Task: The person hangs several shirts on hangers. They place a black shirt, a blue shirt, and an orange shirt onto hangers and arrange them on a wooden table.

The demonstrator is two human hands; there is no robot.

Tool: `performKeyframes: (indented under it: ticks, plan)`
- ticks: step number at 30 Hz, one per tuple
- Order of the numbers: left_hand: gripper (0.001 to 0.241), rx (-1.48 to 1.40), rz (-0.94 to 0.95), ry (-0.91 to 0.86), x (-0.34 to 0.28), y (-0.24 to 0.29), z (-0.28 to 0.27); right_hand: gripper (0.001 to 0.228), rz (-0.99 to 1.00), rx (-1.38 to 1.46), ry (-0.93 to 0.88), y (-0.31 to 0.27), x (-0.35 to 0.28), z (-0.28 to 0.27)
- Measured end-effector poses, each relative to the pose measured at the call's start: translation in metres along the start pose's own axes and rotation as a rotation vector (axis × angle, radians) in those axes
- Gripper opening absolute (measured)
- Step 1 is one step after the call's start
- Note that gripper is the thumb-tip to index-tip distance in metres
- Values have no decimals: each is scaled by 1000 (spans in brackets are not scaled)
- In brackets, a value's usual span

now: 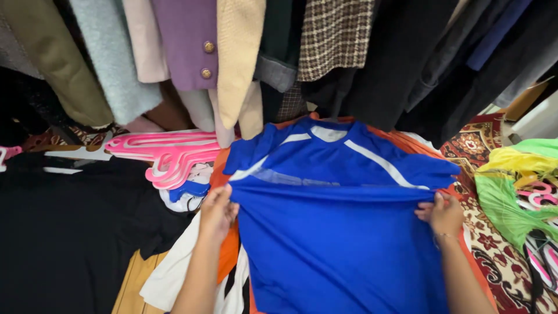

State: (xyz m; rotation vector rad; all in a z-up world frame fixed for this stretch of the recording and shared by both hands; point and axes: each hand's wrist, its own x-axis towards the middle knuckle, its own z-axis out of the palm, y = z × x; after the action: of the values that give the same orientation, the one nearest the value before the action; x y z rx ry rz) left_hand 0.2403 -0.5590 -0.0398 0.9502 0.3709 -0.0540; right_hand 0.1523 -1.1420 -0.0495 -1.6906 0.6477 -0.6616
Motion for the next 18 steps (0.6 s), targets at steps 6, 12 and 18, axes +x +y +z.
performKeyframes:
  ticks: [6,12,18]
  plan:
    - [23,-123,57,-95,25,81,-22,19,63,408,-176,-61,-8,72]
    - [11,-541,200,-272,37,153,-58,32,97,770,-302,-139,-47,122]
    - [5,-374,276,-223,-74,188,-84,40,-2,502,-94,-155,-92,99]
